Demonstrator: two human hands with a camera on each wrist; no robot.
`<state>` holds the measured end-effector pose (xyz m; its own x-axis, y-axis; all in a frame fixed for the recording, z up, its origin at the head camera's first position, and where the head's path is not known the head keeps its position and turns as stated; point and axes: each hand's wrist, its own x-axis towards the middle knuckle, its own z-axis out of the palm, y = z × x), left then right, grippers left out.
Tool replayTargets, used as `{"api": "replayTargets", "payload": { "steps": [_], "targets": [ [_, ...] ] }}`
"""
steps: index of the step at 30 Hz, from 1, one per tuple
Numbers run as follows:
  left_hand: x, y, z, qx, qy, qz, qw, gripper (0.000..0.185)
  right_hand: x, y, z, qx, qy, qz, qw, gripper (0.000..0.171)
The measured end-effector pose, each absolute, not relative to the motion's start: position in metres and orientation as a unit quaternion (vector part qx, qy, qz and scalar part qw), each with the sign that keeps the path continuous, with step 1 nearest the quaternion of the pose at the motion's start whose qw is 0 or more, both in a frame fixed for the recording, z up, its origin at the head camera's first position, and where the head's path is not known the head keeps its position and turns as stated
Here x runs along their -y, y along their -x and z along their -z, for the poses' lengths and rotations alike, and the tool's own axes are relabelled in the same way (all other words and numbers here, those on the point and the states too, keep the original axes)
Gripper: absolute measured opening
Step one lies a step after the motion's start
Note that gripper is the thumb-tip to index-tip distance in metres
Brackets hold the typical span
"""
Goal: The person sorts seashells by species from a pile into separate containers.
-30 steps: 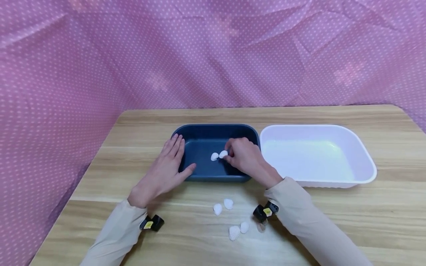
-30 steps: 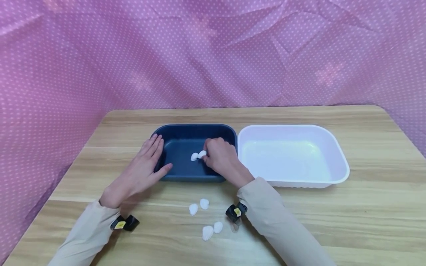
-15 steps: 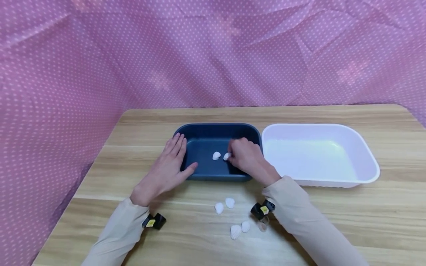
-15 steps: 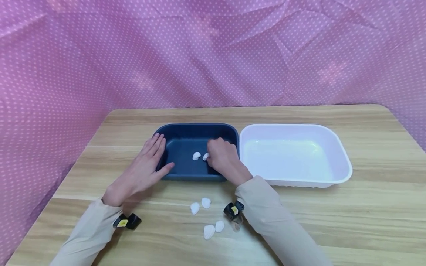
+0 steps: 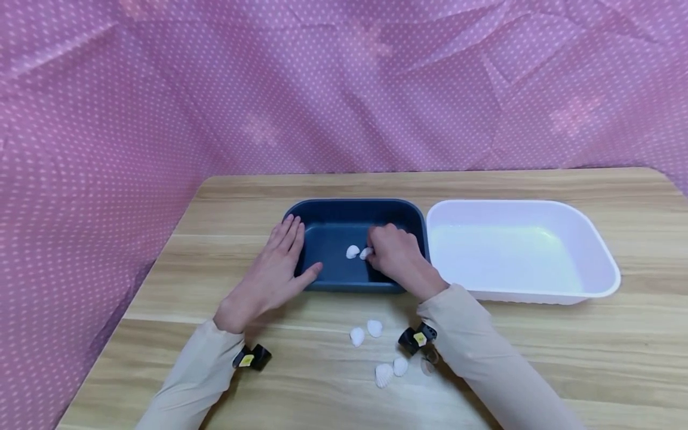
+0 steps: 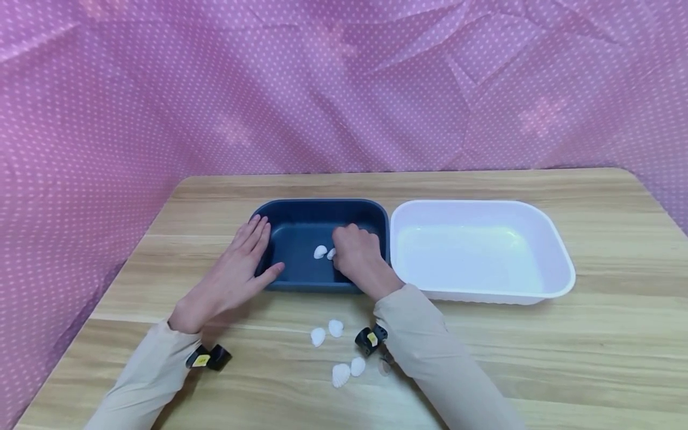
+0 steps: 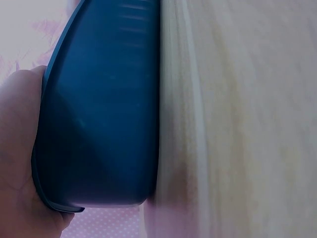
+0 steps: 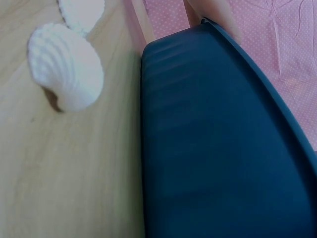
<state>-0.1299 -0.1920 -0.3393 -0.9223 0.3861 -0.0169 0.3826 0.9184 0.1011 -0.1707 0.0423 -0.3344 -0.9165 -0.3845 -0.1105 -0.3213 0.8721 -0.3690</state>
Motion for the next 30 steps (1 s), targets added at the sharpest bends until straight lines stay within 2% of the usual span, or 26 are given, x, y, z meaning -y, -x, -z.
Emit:
{"api": "replayTargets", "payload": {
  "steps": [19, 23, 30],
  "targets": [
    [0.19, 0.13, 0.343, -0.978, -0.2, -0.059, 0.019, 0.087, -0.044, 0.169, 0.337, -0.964, 0.183, 0.174, 0.087, 0.017],
    [0.192, 0.13, 0.344, -0.978, -0.199, -0.062, 0.015, 0.087, -0.045, 0.164, 0.332, -0.964, 0.191, 0.18, 0.052, 0.022],
    [0.194, 0.13, 0.343, -0.977, -0.205, -0.061, 0.007, 0.087, -0.055, 0.132, 0.308, -0.953, 0.249, 0.157, -0.067, 0.02]
  ]
}}
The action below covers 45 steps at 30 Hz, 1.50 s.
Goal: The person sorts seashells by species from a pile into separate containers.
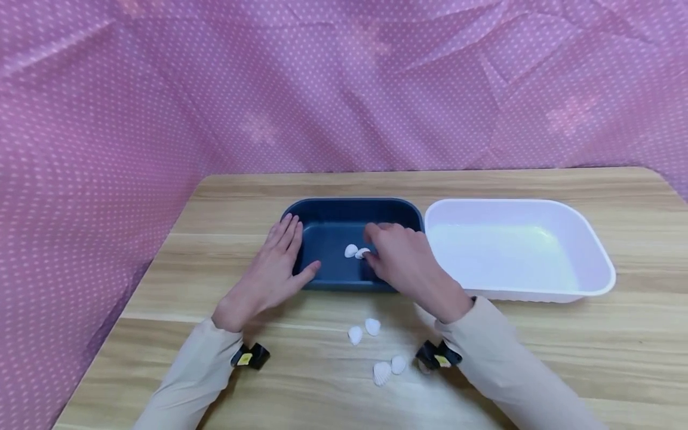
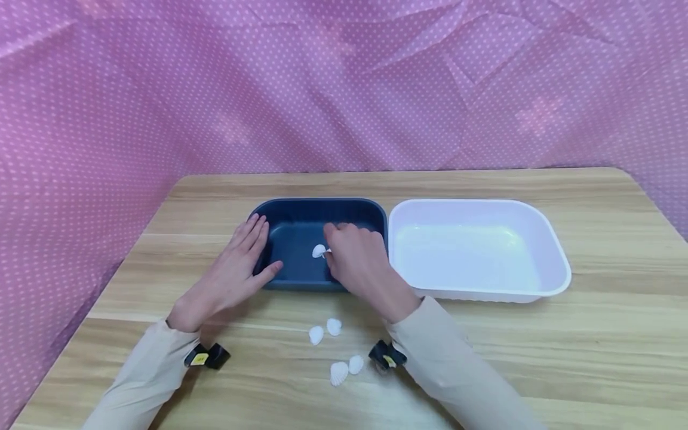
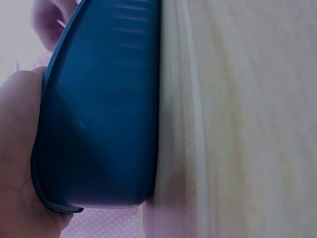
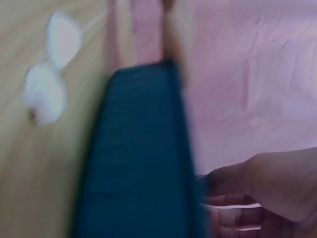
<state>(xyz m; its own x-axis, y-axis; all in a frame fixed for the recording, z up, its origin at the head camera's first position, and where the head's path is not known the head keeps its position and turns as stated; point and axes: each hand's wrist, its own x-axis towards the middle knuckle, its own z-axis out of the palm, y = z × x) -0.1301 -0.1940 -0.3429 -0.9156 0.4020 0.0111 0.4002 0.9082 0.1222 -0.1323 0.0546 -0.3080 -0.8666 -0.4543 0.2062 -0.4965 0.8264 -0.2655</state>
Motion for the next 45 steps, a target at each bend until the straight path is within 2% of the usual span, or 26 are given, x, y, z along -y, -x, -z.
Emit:
{"api": "replayTargets", "payload": {
  "steps": [3, 11, 18, 22, 33, 39, 45],
  "targets": [
    [0.194, 0.13, 0.342, -0.977, -0.202, -0.062, 0.012, 0.087, -0.061, 0.114, 0.296, 0.939, -0.282, -0.173, 0.094, 0.017],
    [0.193, 0.13, 0.342, -0.978, -0.2, -0.056, 0.014, 0.086, -0.078, 0.077, 0.3, 0.891, -0.384, -0.234, 0.061, 0.01],
    [0.194, 0.13, 0.343, -0.978, -0.2, -0.062, 0.013, 0.087, -0.077, 0.069, 0.319, 0.89, -0.364, -0.252, -0.107, 0.016],
    [0.195, 0.131, 0.343, -0.977, -0.201, -0.064, 0.014, 0.086, -0.072, 0.071, 0.33, 0.895, -0.349, -0.235, -0.147, 0.023],
    [0.194, 0.131, 0.342, -0.978, -0.2, -0.061, 0.018, 0.086, -0.073, 0.079, 0.344, 0.906, -0.336, -0.211, -0.147, 0.03],
    [0.193, 0.131, 0.341, -0.977, -0.203, -0.064, 0.014, 0.086, -0.073, 0.079, 0.345, 0.909, -0.335, -0.202, -0.142, 0.026],
    [0.193, 0.131, 0.342, -0.977, -0.204, -0.061, 0.014, 0.085, -0.073, 0.078, 0.346, 0.912, -0.34, -0.19, -0.13, 0.015]
  ]
}}
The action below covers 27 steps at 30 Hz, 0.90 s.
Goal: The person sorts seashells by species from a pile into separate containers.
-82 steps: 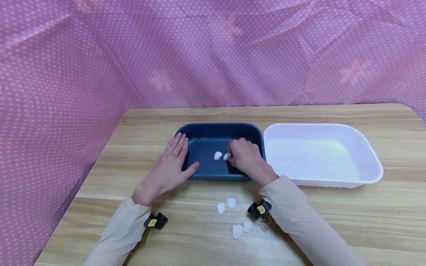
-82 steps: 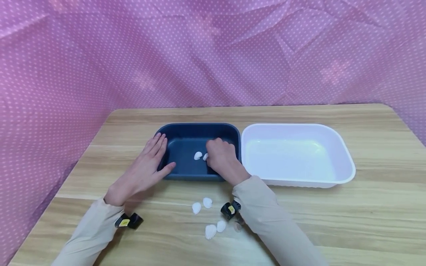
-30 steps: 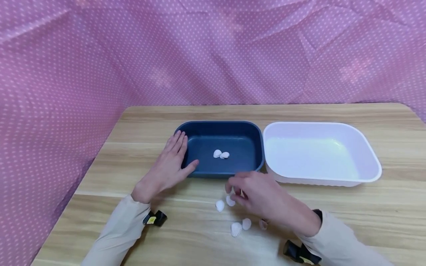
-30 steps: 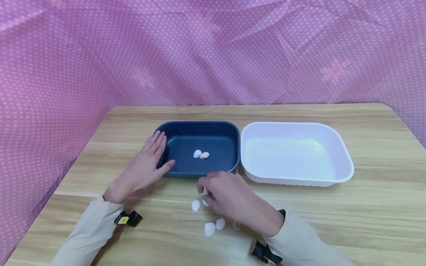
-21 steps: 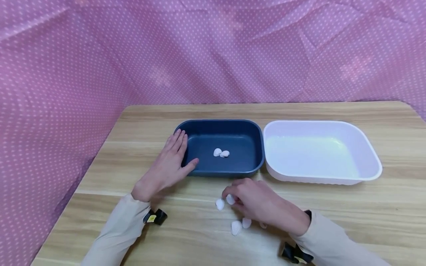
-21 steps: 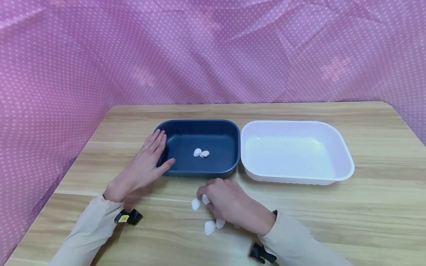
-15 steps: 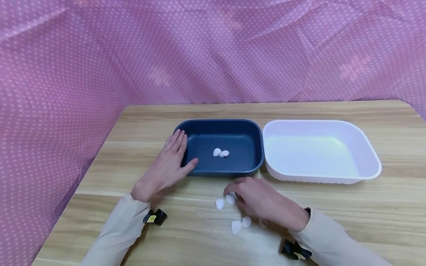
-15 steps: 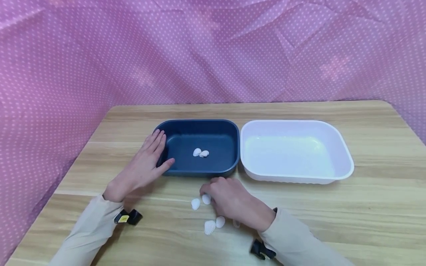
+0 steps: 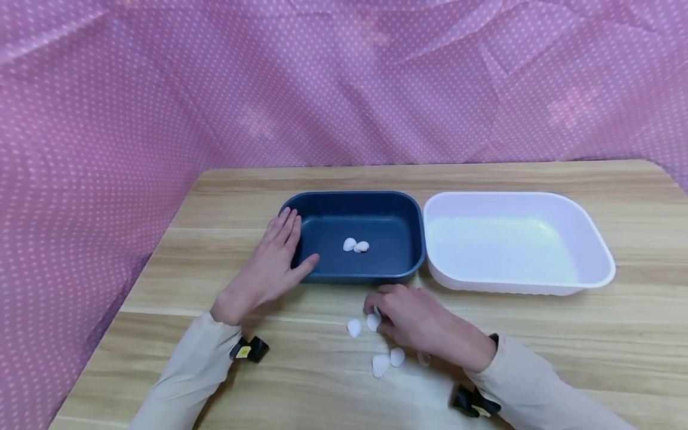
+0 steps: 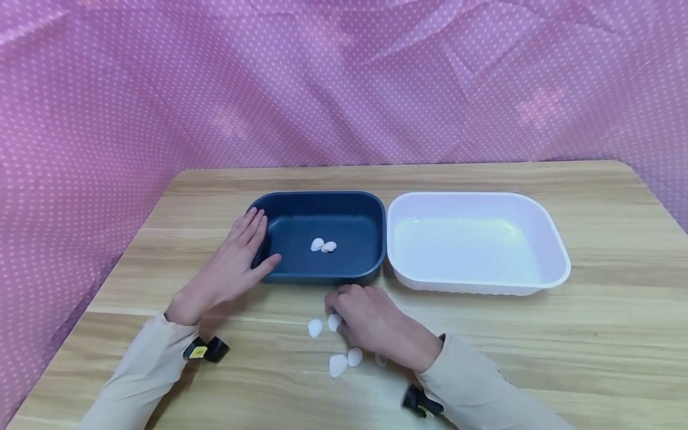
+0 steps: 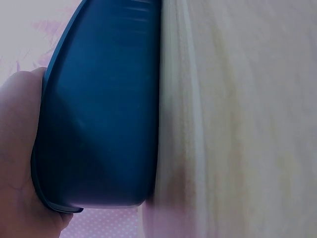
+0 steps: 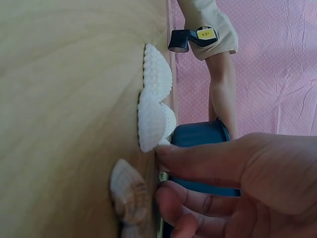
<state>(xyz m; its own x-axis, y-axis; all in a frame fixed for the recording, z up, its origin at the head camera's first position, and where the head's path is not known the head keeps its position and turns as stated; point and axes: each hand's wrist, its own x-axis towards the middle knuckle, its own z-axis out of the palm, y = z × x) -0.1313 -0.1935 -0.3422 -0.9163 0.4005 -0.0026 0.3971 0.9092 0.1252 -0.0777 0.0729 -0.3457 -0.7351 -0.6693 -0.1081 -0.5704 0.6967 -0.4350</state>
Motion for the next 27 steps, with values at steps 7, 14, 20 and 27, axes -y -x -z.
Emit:
{"api": "replayTargets", "payload": {
  "steps": [7, 14, 20, 27],
  "targets": [
    [0.1939, 0.1321, 0.3443, -0.976, -0.21, -0.063, 0.005, 0.086, -0.0756, 0.0794, 0.3445, -0.91, 0.342, 0.186, 0.143, 0.018],
    [0.193, 0.1317, 0.3447, -0.976, -0.209, -0.065, 0.006, 0.086, -0.0772, 0.0816, 0.3425, -0.911, 0.332, 0.183, 0.161, 0.016],
    [0.1944, 0.1311, 0.344, -0.976, -0.209, -0.066, 0.006, 0.086, -0.0776, 0.0821, 0.3421, -0.909, 0.336, 0.187, 0.162, 0.015],
    [0.1938, 0.1309, 0.3437, -0.975, -0.211, -0.064, 0.005, 0.085, -0.0786, 0.0821, 0.3444, -0.908, 0.335, 0.196, 0.159, 0.013]
  ]
}}
